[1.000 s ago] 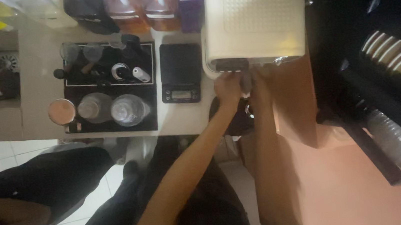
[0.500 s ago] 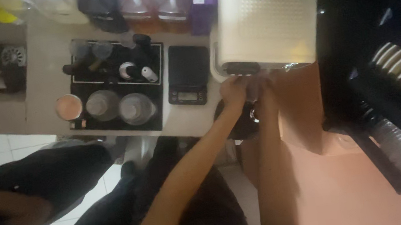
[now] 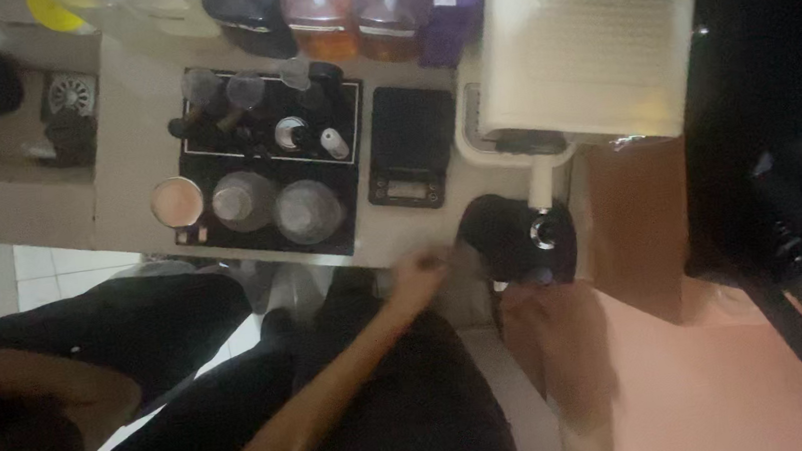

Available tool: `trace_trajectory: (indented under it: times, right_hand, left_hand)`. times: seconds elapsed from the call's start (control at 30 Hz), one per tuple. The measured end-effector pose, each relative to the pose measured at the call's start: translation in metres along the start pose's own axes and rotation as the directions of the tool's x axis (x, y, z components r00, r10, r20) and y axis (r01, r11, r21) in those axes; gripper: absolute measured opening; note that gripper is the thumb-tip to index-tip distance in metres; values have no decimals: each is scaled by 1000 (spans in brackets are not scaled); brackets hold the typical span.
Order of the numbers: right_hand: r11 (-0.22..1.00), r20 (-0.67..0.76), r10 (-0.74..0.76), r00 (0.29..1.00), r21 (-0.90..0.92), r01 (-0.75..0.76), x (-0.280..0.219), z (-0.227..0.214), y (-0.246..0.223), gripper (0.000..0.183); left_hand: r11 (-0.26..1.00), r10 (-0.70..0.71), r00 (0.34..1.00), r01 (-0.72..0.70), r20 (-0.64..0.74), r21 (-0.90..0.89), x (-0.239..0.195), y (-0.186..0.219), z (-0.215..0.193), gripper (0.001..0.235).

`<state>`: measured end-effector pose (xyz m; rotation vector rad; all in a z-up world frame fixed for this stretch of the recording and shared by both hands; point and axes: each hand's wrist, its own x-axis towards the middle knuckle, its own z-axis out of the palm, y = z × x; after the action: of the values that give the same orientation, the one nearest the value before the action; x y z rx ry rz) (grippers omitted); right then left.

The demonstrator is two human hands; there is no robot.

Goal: The person cleans a steam wand by hand using a cloth and a needle-like tool, then rinses and wipes it under a faucet in a sink.

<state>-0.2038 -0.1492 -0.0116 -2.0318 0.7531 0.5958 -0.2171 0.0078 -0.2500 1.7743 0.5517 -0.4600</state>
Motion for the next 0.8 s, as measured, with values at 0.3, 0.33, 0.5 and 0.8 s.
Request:
trace_trajectory:
  times: [0.3, 0.33, 0.5, 0.8]
  right_hand:
    - [979, 470, -132, 873, 197, 42, 94, 101, 156, 34]
    - [972, 457, -101, 884, 236, -11, 95, 104, 159, 35]
    - [986, 502, -90, 860, 165, 7, 98, 107, 158, 36]
    - [988, 481, -93, 872, 151, 22, 113, 97, 169, 36]
  left_hand:
    - [983, 108, 887, -164, -448, -87, 85, 9, -25, 36]
    - [898, 415, 784, -272, -462, 346, 90, 0, -16, 41]
    - [655, 689, 716, -547, -113, 521, 103, -17, 39, 41]
    - [774, 533, 812, -355, -237, 524, 88, -8, -50, 42]
